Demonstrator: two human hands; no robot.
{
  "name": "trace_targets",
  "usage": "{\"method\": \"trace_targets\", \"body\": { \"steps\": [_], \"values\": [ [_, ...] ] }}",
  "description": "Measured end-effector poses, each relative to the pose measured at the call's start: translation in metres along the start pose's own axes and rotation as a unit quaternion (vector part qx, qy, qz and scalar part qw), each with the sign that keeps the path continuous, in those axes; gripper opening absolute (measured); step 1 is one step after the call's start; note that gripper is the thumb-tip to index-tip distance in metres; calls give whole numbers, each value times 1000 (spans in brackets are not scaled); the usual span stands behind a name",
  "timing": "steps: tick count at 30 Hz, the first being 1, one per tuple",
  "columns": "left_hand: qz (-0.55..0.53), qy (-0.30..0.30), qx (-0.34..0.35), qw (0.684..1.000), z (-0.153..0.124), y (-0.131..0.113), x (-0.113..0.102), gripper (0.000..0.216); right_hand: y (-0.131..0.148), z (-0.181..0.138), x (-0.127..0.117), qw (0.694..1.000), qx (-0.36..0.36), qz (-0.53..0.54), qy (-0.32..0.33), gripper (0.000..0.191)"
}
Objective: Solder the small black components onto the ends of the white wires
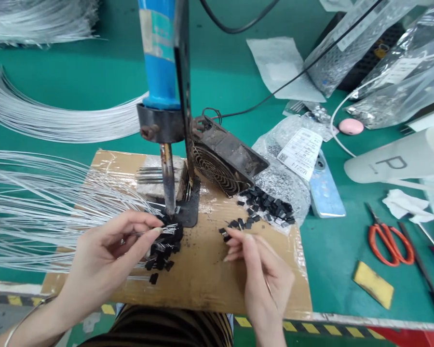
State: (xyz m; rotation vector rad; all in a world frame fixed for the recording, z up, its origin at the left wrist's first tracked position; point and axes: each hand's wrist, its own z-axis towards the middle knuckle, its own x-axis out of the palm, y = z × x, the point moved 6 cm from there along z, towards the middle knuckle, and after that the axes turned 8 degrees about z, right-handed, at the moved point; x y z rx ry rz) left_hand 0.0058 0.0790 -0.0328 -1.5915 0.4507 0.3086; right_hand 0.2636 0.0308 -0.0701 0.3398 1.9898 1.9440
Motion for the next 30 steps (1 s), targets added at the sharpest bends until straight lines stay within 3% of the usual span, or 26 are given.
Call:
{"method": "trace_targets", "body": {
  "steps": [3, 7, 10, 15, 19, 22, 27, 30],
  "values": [
    [3, -3, 19, 1000, 1, 0, 0, 10, 8, 2, -10, 975, -98, -196, 30, 9],
    [23, -9, 20, 999, 4, -9, -2, 13, 14, -5, 4, 918, -214, -323, 89, 11],
    [31, -7, 5, 999, 6, -15, -3, 13, 12, -9, 10, 895, -260, -350, 97, 12],
    [18, -9, 5, 1000, 7, -16, -4, 13, 11, -9, 8, 897, -257, -349, 89, 13],
    [10, -10, 6, 1000, 6, -12, -5, 14, 18, -11, 10, 879, -275, -381, 77, 16],
    [12, -11, 2, 1000, 7, -12, -5, 15, 19, -13, 9, 890, -253, -371, 72, 18],
    [12, -11, 0, 1000, 8, -13, -5, 15, 2, -17, -12, 951, -126, -281, -21, 25],
    [24, 3, -16, 1000, 8, -11, -4, 13, -5, -18, -15, 979, -55, -194, -43, 29]
  ]
}}
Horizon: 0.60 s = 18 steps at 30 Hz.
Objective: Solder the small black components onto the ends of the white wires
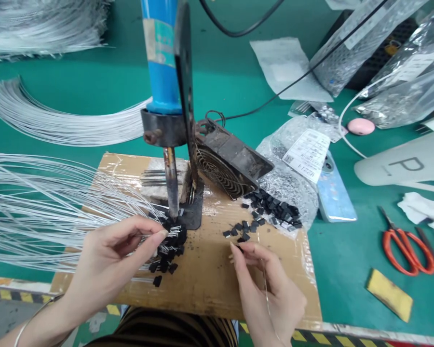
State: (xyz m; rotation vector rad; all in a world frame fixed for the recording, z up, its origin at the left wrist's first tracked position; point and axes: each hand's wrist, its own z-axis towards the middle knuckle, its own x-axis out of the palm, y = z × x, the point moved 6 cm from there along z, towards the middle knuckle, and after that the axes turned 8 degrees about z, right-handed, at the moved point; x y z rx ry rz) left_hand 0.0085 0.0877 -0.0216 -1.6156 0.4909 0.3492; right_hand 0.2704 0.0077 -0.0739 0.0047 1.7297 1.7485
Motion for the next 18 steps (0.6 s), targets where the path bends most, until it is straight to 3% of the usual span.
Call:
{"method": "trace_targets", "body": {
  "steps": [4, 7, 13, 18],
  "values": [
    [9, 1, -3, 1000, -2, 6, 1, 14, 14, 4, 11, 994, 28, 101, -11, 15],
    [20, 2, -2, 1000, -4, 10, 3, 13, 29, 7, 26, 985, 19, 168, 23, 5],
    [25, 22, -6, 999, -7, 9, 4, 14, 48, 7, 52, 963, 62, 253, 67, 5],
    [-30, 46, -3, 998, -5, -4, 4, 15, 60, 3, 74, 926, 125, 338, 108, 11]
  ]
}}
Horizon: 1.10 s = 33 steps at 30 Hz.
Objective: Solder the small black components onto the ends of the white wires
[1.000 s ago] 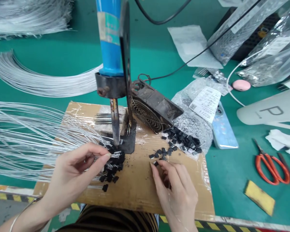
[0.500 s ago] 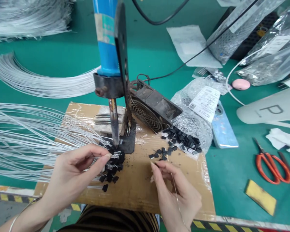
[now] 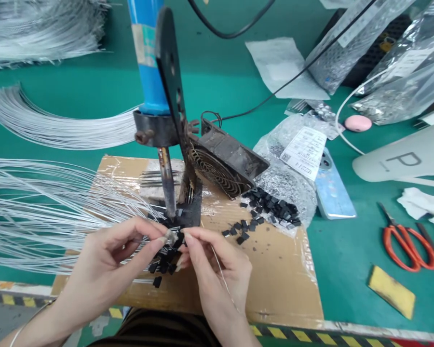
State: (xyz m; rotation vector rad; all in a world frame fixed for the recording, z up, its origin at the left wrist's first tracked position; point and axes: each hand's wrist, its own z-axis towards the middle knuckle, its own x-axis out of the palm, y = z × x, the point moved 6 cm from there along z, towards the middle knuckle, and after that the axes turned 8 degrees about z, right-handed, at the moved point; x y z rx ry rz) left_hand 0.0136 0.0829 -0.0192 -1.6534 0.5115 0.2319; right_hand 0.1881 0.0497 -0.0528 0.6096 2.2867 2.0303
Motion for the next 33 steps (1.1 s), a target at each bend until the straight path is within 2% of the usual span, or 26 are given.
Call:
{"method": "trace_targets", "body": {
  "steps": [6, 14, 25, 31, 33],
  "values": [
    [-60, 42, -33, 997, 5, -9, 3, 15, 1, 1, 13, 999, 20, 39, 31, 19],
    [-82, 34, -47, 995, 6, -6, 3, 15, 1, 0, 12, 999, 10, 30, 40, 22],
    [-115, 31, -13, 993, 2, 0, 8, 18, 0, 0, 12, 999, 11, 16, 47, 30],
    [-98, 19, -18, 995, 2, 4, 9, 16, -1, -2, 5, 993, -56, -84, 62, 23],
    [-86, 10, -20, 996, 3, 6, 9, 15, 1, -5, 5, 989, -76, -112, 67, 32]
  ]
}}
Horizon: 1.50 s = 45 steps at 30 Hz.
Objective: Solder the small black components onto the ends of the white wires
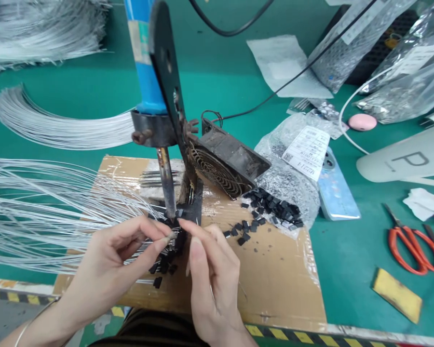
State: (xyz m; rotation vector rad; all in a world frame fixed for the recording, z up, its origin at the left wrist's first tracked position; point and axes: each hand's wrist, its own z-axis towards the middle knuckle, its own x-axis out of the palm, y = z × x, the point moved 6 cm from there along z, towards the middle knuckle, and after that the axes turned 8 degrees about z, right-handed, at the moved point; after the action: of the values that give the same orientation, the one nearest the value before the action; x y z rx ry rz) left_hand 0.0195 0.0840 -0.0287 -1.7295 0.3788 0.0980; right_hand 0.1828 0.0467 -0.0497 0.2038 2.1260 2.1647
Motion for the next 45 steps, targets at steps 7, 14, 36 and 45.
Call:
{"method": "trace_targets", "body": {
  "steps": [7, 14, 36, 45],
  "values": [
    [48, -23, -11, 999, 7, -6, -2, 15, 8, -11, 1, 997, 55, -31, -41, 27],
    [54, -28, -26, 998, 13, -14, -2, 13, 13, -2, -7, 997, -33, -66, -9, 27],
    [50, -45, -21, 997, 20, -15, -4, 13, 16, 7, -4, 997, 49, 42, -44, 22],
    [37, -41, -16, 998, 22, -20, -3, 13, 18, 8, -3, 997, 45, 33, -45, 23]
  ]
}}
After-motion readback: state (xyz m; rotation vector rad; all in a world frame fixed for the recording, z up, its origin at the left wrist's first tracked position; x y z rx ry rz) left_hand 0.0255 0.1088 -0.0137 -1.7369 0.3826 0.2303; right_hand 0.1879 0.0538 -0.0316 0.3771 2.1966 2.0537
